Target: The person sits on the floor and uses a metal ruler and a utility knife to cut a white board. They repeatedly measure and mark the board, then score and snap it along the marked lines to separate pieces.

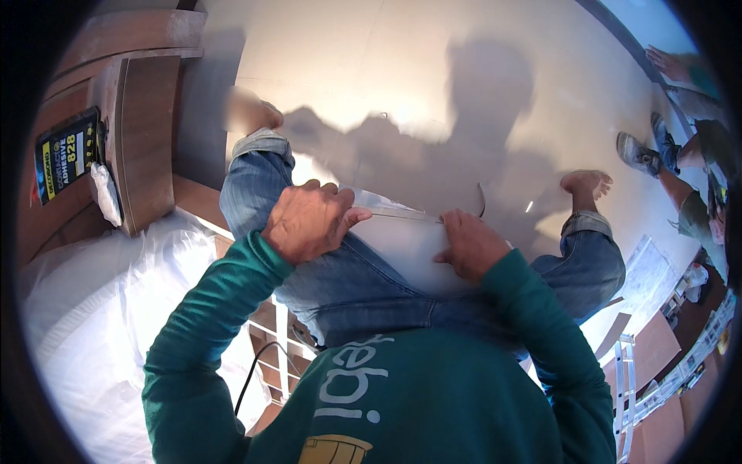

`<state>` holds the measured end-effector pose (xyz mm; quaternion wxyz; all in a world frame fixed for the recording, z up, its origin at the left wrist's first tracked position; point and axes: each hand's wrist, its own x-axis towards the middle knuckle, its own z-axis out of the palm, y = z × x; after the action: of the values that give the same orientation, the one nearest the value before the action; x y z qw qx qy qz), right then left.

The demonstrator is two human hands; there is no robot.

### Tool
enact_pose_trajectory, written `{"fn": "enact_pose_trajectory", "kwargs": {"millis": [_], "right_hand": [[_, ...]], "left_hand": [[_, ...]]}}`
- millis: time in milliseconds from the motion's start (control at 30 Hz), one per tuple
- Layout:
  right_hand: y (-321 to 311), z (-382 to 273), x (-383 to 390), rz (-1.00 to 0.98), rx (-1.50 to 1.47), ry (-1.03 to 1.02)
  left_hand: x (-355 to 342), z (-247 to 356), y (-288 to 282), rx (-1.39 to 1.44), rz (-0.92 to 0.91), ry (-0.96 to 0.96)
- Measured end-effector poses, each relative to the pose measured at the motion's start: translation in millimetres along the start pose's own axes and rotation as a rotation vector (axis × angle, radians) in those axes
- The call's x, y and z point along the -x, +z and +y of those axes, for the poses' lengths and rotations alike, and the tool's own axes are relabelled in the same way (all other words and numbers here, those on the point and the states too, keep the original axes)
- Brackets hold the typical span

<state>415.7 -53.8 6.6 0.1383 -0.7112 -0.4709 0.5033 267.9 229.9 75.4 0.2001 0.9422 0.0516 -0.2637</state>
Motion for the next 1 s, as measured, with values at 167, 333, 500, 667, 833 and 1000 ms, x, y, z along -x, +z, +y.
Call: {"fn": "enact_pose_trajectory", "kwargs": {"millis": [167, 333, 500, 667, 833, 1000], "right_hand": [[1, 9, -7, -0.092, 0.004, 0.040], [0, 11, -10, -0.127, 0.068, 0.038], [-11, -13, -13, -0.116, 0.041, 0.050], [1, -21, -30, -0.035, 0.038, -0.006], [-2, -21, -39, -0.154, -0.020, 0.064], [-10, -26, -44, -0.205, 0.013, 0.094]], "left_hand": [[-10, -18, 18, 0.020, 0.004, 0.065], [-22, -23, 17, 0.014, -0.040, 0.041], [-4, -27, 13, 0.014, 0.015, 0.025], [6, -42, -7, 0.013, -0.054, -0.031], [-2, -52, 4, -0.003, -0.111, -0.041], [-6, -60, 6, 0.040, -0.170, -0.051]]}}
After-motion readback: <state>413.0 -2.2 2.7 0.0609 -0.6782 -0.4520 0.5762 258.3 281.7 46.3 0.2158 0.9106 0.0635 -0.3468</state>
